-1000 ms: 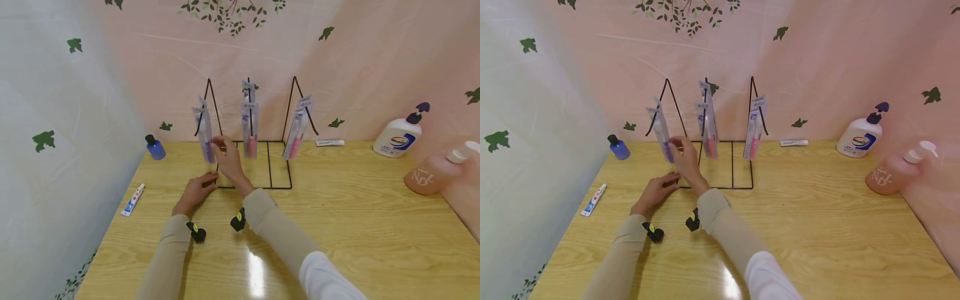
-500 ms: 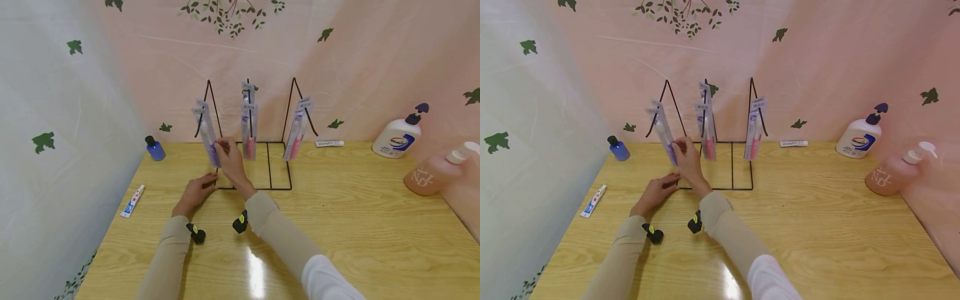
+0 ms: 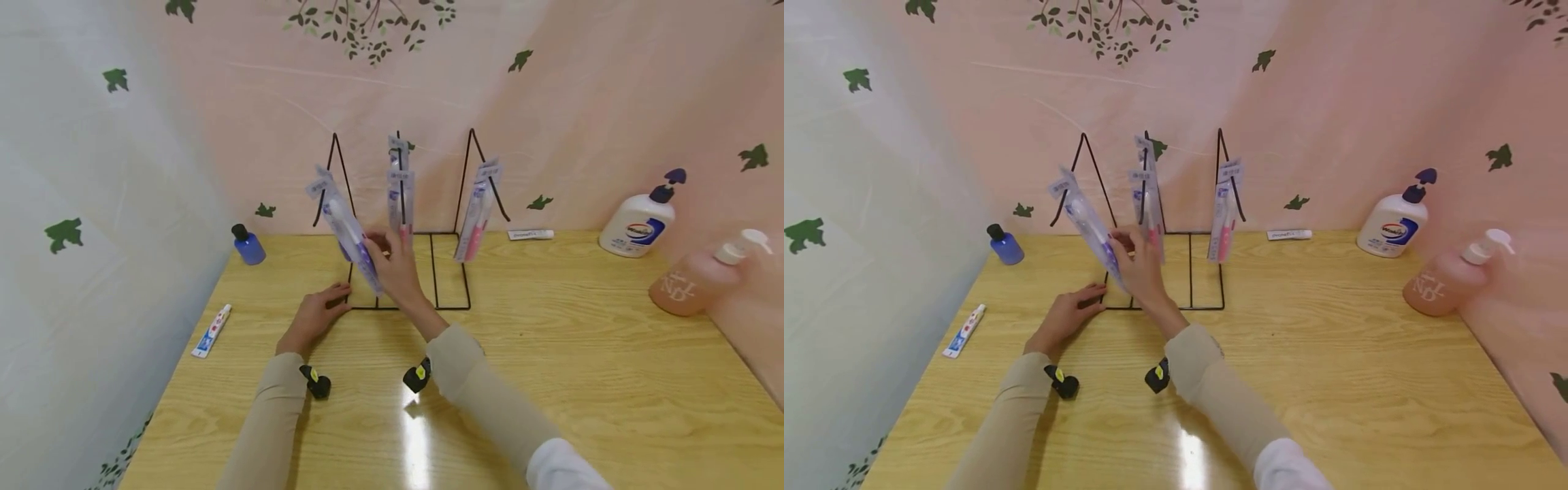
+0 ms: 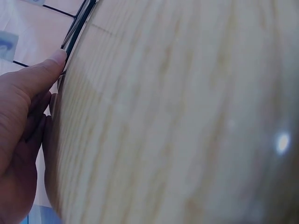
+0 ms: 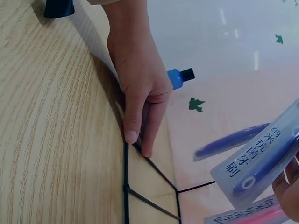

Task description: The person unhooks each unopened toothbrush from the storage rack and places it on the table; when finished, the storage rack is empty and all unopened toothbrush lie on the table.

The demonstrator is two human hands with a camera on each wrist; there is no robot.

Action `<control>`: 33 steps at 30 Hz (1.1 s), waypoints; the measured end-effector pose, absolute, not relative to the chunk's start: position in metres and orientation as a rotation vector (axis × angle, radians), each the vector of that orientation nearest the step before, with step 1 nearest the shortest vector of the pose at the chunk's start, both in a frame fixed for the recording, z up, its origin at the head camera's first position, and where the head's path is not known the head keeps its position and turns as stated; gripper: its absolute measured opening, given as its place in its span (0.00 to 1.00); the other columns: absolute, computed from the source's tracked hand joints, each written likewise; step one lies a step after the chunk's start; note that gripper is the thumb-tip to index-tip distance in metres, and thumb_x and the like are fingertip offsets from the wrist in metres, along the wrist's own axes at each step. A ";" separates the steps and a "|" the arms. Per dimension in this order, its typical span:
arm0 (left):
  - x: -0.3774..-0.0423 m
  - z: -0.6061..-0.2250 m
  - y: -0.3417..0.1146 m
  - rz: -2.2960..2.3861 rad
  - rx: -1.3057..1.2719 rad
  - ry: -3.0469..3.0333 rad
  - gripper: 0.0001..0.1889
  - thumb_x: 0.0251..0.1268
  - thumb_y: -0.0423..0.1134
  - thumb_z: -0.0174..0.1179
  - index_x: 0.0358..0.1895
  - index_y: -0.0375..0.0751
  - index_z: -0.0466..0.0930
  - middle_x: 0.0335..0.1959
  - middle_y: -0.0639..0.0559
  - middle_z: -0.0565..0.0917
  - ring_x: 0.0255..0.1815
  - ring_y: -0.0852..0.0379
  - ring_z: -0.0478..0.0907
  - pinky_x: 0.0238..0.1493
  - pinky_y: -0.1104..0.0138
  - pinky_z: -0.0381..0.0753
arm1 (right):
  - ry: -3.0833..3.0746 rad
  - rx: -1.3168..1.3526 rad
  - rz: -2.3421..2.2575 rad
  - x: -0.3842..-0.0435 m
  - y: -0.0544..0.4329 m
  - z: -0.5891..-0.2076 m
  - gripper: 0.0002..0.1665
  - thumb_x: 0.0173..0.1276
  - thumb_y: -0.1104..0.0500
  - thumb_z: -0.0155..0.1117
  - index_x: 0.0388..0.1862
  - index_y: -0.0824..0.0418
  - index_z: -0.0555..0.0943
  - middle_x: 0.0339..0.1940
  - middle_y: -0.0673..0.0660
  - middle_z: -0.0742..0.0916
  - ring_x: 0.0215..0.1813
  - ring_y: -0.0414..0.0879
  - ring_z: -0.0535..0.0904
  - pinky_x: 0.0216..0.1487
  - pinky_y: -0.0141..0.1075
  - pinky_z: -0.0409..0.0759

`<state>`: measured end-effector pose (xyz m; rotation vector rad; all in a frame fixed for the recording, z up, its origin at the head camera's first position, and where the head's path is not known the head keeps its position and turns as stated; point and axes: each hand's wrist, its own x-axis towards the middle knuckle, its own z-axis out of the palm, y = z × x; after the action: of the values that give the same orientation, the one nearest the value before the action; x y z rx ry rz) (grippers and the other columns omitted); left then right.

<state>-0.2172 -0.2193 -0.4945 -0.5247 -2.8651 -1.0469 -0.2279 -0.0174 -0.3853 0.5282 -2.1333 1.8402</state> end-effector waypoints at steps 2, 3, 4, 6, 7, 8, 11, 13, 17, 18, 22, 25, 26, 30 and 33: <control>-0.217 -0.495 -0.220 -1.035 -0.531 -2.862 0.22 0.65 0.42 0.61 0.62 0.42 0.77 0.65 0.43 0.73 0.66 0.43 0.70 0.67 0.50 0.68 | -2.162 0.526 1.813 -0.224 -0.013 -0.382 0.11 0.72 0.57 0.58 0.47 0.62 0.79 0.41 0.58 0.86 0.38 0.46 0.82 0.35 0.31 0.81; -0.217 -0.495 -0.220 -1.032 -0.532 -2.861 0.22 0.65 0.42 0.61 0.62 0.41 0.77 0.66 0.42 0.73 0.66 0.42 0.70 0.67 0.50 0.68 | -2.179 0.526 1.803 -0.221 -0.011 -0.380 0.11 0.71 0.57 0.59 0.47 0.62 0.79 0.40 0.58 0.86 0.37 0.46 0.81 0.35 0.31 0.81; -0.217 -0.495 -0.221 -1.031 -0.530 -2.861 0.22 0.65 0.42 0.61 0.62 0.42 0.77 0.66 0.42 0.73 0.66 0.43 0.70 0.67 0.50 0.68 | -2.198 0.527 1.799 -0.219 -0.009 -0.378 0.11 0.72 0.56 0.58 0.47 0.61 0.79 0.39 0.58 0.86 0.37 0.45 0.81 0.34 0.31 0.81; -0.217 -0.496 -0.222 -1.025 -0.532 -2.858 0.22 0.65 0.42 0.61 0.62 0.41 0.77 0.66 0.42 0.73 0.66 0.42 0.70 0.67 0.49 0.68 | -2.232 0.536 1.784 -0.214 -0.006 -0.374 0.11 0.72 0.56 0.58 0.47 0.60 0.79 0.38 0.57 0.85 0.36 0.45 0.81 0.34 0.31 0.80; -0.217 -0.496 -0.222 -1.028 -0.531 -2.857 0.22 0.65 0.43 0.61 0.62 0.41 0.77 0.66 0.42 0.73 0.66 0.42 0.70 0.67 0.49 0.68 | -2.245 0.545 1.777 -0.212 -0.004 -0.373 0.10 0.72 0.56 0.58 0.47 0.60 0.79 0.37 0.57 0.85 0.36 0.44 0.80 0.33 0.31 0.79; -0.217 -0.496 -0.222 -1.032 -0.529 -2.856 0.22 0.65 0.43 0.61 0.61 0.41 0.77 0.65 0.42 0.73 0.66 0.42 0.70 0.67 0.49 0.68 | -2.260 0.554 1.773 -0.210 -0.003 -0.371 0.10 0.72 0.56 0.58 0.47 0.60 0.79 0.37 0.57 0.85 0.35 0.45 0.80 0.33 0.30 0.79; -0.217 -0.497 -0.223 -1.049 -0.518 -2.851 0.22 0.65 0.43 0.62 0.61 0.41 0.77 0.65 0.42 0.74 0.66 0.42 0.70 0.67 0.49 0.68 | -2.299 0.581 1.765 -0.204 0.002 -0.365 0.11 0.72 0.56 0.58 0.47 0.60 0.80 0.37 0.57 0.86 0.35 0.45 0.80 0.32 0.30 0.78; -0.217 -0.498 -0.223 -1.060 -0.517 -2.846 0.22 0.65 0.43 0.62 0.61 0.42 0.78 0.65 0.43 0.74 0.66 0.42 0.70 0.67 0.49 0.68 | -2.324 0.595 1.771 -0.200 0.005 -0.362 0.10 0.72 0.56 0.58 0.47 0.60 0.80 0.37 0.57 0.86 0.35 0.45 0.81 0.31 0.30 0.78; -0.217 -0.499 -0.223 -1.071 -0.514 -2.842 0.21 0.65 0.43 0.62 0.61 0.43 0.78 0.64 0.45 0.75 0.67 0.44 0.70 0.68 0.50 0.67 | -2.381 0.609 1.768 -0.192 0.011 -0.358 0.10 0.72 0.57 0.58 0.46 0.59 0.80 0.37 0.56 0.86 0.35 0.45 0.81 0.32 0.31 0.79; -0.217 -0.499 -0.223 -1.073 -0.514 -2.841 0.21 0.65 0.43 0.62 0.60 0.43 0.78 0.64 0.45 0.75 0.67 0.44 0.70 0.68 0.50 0.67 | -2.394 0.613 1.765 -0.191 0.013 -0.358 0.09 0.72 0.57 0.58 0.46 0.59 0.80 0.37 0.55 0.86 0.35 0.45 0.81 0.32 0.31 0.79; -0.217 -0.499 -0.223 -1.073 -0.512 -2.841 0.21 0.64 0.43 0.62 0.60 0.43 0.78 0.64 0.46 0.75 0.66 0.44 0.70 0.68 0.50 0.68 | -2.429 0.637 1.751 -0.185 0.019 -0.355 0.09 0.72 0.57 0.58 0.46 0.58 0.81 0.37 0.54 0.86 0.35 0.44 0.81 0.32 0.33 0.81; -0.217 -0.498 -0.222 -1.066 -0.515 -2.837 0.21 0.64 0.42 0.62 0.60 0.42 0.78 0.63 0.46 0.76 0.66 0.44 0.71 0.67 0.50 0.69 | -2.433 0.670 1.747 -0.182 0.023 -0.352 0.09 0.72 0.57 0.58 0.46 0.58 0.80 0.37 0.54 0.86 0.34 0.44 0.81 0.32 0.33 0.81; -0.217 -0.497 -0.222 -1.062 -0.518 -2.834 0.21 0.64 0.42 0.63 0.60 0.42 0.78 0.63 0.46 0.76 0.66 0.44 0.71 0.67 0.50 0.69 | -2.432 0.680 1.747 -0.181 0.024 -0.351 0.08 0.72 0.57 0.58 0.45 0.58 0.80 0.37 0.54 0.86 0.34 0.44 0.81 0.32 0.33 0.81; -0.217 -0.497 -0.221 -1.067 -0.521 -2.836 0.21 0.64 0.42 0.63 0.60 0.42 0.78 0.63 0.47 0.77 0.66 0.45 0.71 0.67 0.50 0.69 | -2.409 0.739 1.746 -0.175 0.029 -0.346 0.08 0.72 0.58 0.57 0.46 0.58 0.80 0.37 0.54 0.86 0.33 0.44 0.81 0.31 0.33 0.82; -0.217 -0.496 -0.220 -1.063 -0.525 -2.848 0.21 0.65 0.42 0.62 0.60 0.42 0.78 0.63 0.47 0.76 0.66 0.45 0.70 0.67 0.50 0.69 | -2.393 0.763 1.738 -0.170 0.035 -0.343 0.08 0.72 0.58 0.58 0.45 0.59 0.81 0.38 0.55 0.87 0.33 0.44 0.81 0.32 0.33 0.82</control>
<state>-0.2171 -0.2198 -0.4963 -0.5250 -2.8479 -1.0630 -0.1698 0.0353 -0.3434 0.7629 -2.3930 1.7379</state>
